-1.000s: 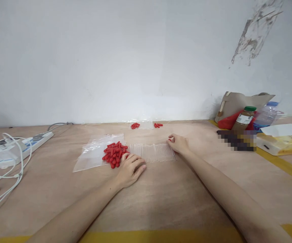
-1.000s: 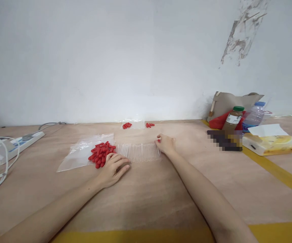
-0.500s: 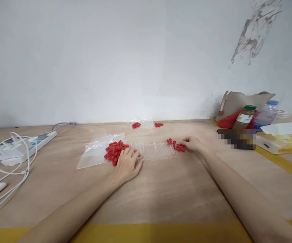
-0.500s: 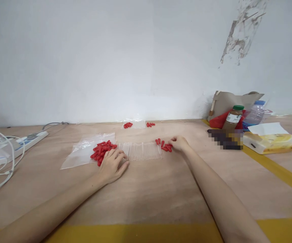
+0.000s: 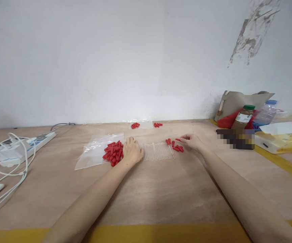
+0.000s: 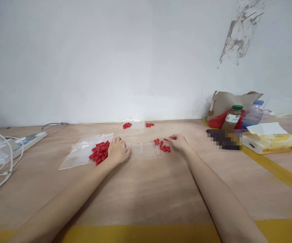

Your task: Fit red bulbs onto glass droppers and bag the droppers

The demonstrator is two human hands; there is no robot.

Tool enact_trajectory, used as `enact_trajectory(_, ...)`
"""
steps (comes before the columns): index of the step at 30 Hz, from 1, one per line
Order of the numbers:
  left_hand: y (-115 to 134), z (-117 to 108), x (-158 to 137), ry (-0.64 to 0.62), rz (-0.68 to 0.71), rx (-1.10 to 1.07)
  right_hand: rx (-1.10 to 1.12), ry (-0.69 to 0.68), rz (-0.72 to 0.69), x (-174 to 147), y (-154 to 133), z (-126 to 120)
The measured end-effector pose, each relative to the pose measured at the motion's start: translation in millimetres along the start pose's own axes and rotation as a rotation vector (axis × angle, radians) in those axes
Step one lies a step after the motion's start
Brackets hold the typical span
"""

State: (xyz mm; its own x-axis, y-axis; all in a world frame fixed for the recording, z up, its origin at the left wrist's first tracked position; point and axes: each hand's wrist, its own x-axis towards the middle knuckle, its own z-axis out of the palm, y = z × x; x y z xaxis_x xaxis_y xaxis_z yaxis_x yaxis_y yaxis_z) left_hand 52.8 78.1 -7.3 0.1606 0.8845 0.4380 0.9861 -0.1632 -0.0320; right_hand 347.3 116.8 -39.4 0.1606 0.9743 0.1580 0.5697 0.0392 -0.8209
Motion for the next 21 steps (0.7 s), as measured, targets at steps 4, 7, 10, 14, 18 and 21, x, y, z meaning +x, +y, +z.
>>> enact_trajectory(4, 10, 1, 1, -0.032, -0.035, 0.048, 0.020, 0.146, -0.044, 6, 13, 7)
enact_trajectory(7, 16, 1, 5, -0.063, -0.061, 0.068, 0.017, 0.231, -0.078, 13, 22, 10)
enact_trajectory(10, 20, 0, 9, -0.094, -0.085, 0.072, 0.008, 0.273, -0.116, 17, 25, 13)
enact_trajectory(14, 19, -6, 11, -0.102, -0.083, 0.051, -0.004, 0.305, -0.170, 13, 15, 15)
enact_trajectory(18, 10, -19, 2, -0.067, 0.059, -0.012, -0.003, 0.383, -0.213, 2, -11, 11)
enact_trajectory(21, -3, -26, -14, -0.069, 0.254, -0.085, 0.056, 0.384, -0.249, -8, -35, 5)
